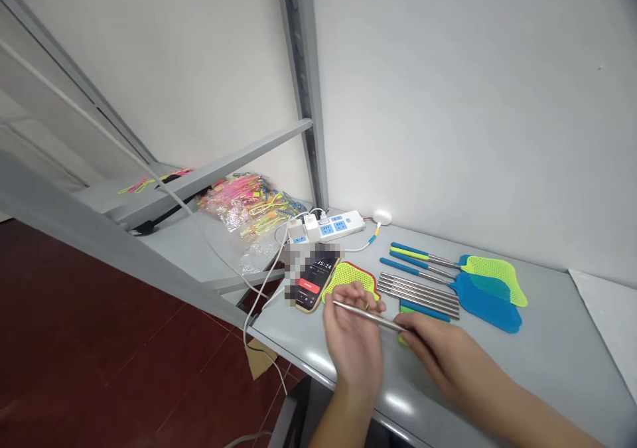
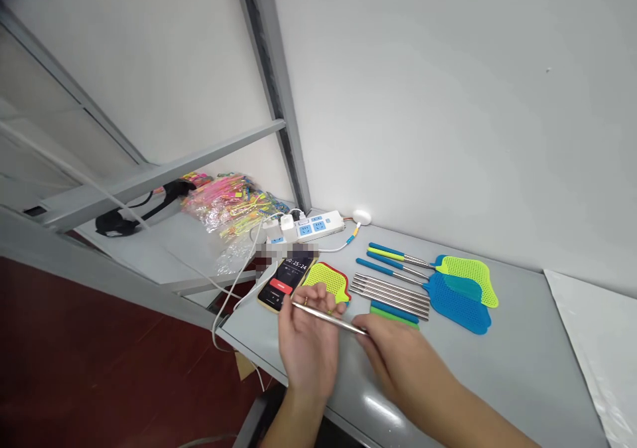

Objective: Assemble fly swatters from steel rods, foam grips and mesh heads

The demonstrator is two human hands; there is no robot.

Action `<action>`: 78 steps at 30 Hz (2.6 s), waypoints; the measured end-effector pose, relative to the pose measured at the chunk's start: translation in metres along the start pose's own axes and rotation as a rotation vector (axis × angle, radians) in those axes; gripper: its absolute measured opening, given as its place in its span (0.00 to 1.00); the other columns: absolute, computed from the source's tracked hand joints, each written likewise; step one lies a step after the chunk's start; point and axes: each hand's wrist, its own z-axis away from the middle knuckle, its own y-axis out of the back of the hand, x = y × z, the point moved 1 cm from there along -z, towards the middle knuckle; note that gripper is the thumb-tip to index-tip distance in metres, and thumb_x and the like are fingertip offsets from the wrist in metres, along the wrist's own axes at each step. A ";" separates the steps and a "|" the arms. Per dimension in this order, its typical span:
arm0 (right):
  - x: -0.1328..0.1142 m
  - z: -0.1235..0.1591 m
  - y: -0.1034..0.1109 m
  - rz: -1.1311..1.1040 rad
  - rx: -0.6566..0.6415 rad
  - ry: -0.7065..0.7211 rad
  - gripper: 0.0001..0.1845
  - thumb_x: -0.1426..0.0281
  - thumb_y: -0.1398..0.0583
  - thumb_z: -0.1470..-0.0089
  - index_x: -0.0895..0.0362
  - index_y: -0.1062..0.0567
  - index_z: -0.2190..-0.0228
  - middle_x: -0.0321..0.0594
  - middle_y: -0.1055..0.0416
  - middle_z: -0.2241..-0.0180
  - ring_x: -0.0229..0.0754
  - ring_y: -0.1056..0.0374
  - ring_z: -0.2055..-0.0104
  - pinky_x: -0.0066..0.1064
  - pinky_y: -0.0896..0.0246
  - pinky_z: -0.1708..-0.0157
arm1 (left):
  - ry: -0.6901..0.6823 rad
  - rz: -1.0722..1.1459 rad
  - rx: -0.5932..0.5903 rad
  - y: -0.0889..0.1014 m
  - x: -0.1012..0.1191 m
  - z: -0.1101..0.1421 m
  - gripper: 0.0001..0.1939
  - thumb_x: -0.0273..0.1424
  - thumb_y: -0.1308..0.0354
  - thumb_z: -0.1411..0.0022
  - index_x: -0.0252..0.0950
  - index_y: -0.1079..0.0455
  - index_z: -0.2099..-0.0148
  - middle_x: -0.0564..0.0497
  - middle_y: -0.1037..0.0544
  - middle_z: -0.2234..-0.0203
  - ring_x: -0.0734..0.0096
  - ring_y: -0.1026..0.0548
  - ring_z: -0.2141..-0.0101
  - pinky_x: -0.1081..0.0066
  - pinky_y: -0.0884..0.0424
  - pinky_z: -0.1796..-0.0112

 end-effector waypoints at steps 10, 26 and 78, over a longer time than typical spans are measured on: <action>0.120 -0.018 0.044 0.339 0.220 -0.151 0.18 0.61 0.55 0.33 0.54 0.28 0.59 0.44 0.25 0.61 0.49 0.30 0.58 0.42 0.39 0.58 | -0.577 -1.130 -0.581 0.034 -0.030 0.016 0.06 0.24 0.51 0.34 0.38 0.34 0.58 0.48 0.31 0.64 0.66 0.32 0.61 0.65 0.34 0.59; 0.124 -0.034 0.041 0.504 0.156 0.003 0.16 0.67 0.50 0.33 0.49 0.23 0.60 0.41 0.27 0.63 0.46 0.33 0.57 0.39 0.47 0.60 | -0.600 -1.591 -1.020 0.019 -0.043 0.015 0.12 0.24 0.48 0.38 0.35 0.32 0.52 0.44 0.26 0.53 0.57 0.32 0.52 0.56 0.32 0.51; 0.110 -0.028 0.103 0.517 0.200 -0.112 0.14 0.68 0.54 0.33 0.54 0.31 0.65 0.43 0.25 0.64 0.46 0.32 0.63 0.42 0.47 0.54 | -0.765 -1.740 -1.052 0.022 -0.045 0.020 0.13 0.25 0.49 0.36 0.37 0.31 0.51 0.42 0.25 0.51 0.55 0.30 0.52 0.53 0.32 0.51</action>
